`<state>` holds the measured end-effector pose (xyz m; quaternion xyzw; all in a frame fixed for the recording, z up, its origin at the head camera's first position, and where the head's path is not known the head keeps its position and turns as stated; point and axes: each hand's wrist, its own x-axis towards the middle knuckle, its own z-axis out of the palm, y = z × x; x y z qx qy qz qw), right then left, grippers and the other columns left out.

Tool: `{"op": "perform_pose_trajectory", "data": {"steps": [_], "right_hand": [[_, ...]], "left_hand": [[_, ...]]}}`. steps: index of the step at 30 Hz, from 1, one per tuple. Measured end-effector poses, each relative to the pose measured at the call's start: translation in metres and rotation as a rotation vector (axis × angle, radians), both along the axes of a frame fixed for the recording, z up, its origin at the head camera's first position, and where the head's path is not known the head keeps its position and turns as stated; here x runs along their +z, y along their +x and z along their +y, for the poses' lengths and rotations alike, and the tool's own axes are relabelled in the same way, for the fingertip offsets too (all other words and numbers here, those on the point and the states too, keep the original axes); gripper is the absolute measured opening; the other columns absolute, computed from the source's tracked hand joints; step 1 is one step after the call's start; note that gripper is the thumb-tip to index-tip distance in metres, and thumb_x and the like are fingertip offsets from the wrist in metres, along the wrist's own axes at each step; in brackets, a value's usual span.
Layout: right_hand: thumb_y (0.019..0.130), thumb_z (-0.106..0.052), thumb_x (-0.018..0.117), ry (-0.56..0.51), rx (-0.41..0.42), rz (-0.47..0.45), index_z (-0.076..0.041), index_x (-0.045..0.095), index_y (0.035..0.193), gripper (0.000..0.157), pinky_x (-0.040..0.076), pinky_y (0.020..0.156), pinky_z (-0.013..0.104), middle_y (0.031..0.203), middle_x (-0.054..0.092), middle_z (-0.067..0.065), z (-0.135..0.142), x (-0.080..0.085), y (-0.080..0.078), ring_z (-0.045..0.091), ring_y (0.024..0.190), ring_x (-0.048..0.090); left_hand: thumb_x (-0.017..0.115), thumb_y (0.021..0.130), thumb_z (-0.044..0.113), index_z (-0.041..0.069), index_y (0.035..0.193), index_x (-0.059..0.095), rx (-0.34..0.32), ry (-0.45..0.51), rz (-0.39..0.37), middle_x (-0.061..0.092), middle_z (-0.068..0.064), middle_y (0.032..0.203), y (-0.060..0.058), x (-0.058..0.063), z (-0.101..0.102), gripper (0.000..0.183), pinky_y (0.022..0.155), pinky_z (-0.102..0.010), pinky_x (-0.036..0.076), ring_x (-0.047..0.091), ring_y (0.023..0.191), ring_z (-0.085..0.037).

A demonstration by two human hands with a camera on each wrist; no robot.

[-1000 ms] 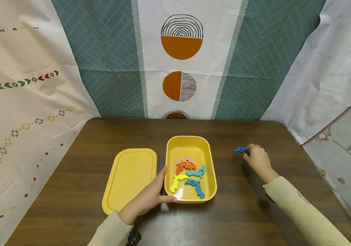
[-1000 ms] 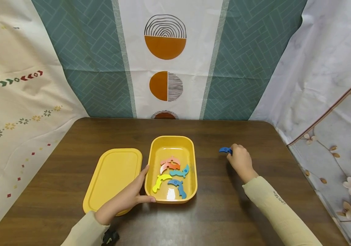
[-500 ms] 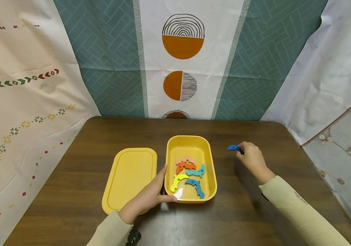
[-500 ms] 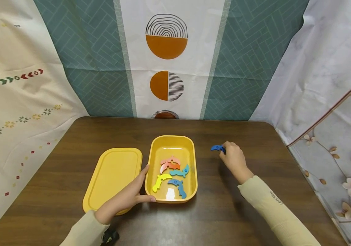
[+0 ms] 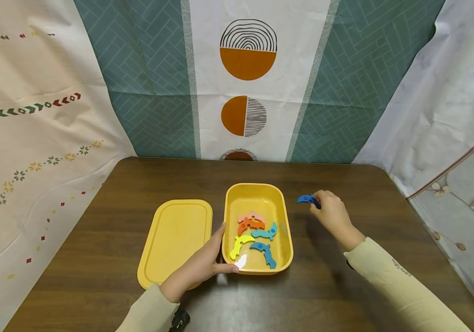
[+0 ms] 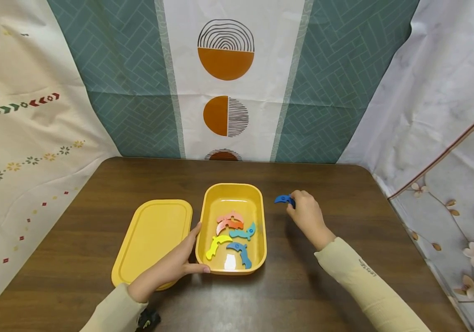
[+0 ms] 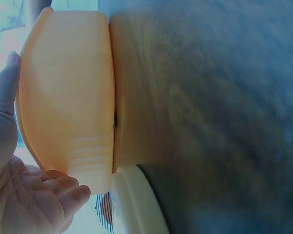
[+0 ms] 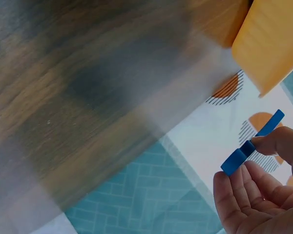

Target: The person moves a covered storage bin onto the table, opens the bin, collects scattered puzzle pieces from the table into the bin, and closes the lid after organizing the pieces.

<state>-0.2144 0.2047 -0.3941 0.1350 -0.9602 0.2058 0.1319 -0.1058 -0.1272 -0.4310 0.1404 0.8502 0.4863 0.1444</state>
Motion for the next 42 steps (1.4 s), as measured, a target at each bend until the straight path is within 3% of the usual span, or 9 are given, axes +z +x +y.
{"op": "perform_pose_trajectory", "data": {"steps": [22,42], "right_hand": [[0.083,-0.005,0.070,-0.044,0.068,-0.025,0.007,0.063,0.100,0.022,0.056,0.072,0.042,0.093,0.062,0.019,-0.057,0.009,0.003,0.028,0.079,0.061],[0.084,-0.008,0.070,-0.083,0.096,-0.089,0.005,0.063,0.107,0.027,0.056,0.078,0.041,0.101,0.064,0.019,-0.095,-0.002,-0.004,0.029,0.085,0.064]], "left_hand": [[0.079,0.077,0.028,0.002,0.152,0.001,-0.004,0.009,-0.023,0.005,-0.017,0.159,0.001,0.000,0.000,0.112,0.114,-0.052,0.016,0.010,0.146,-0.031],[0.079,0.077,0.029,0.002,0.152,0.002,-0.004,-0.016,-0.004,0.006,-0.017,0.159,0.000,0.000,0.000,0.112,0.115,-0.051,0.017,0.011,0.145,-0.030]]}}
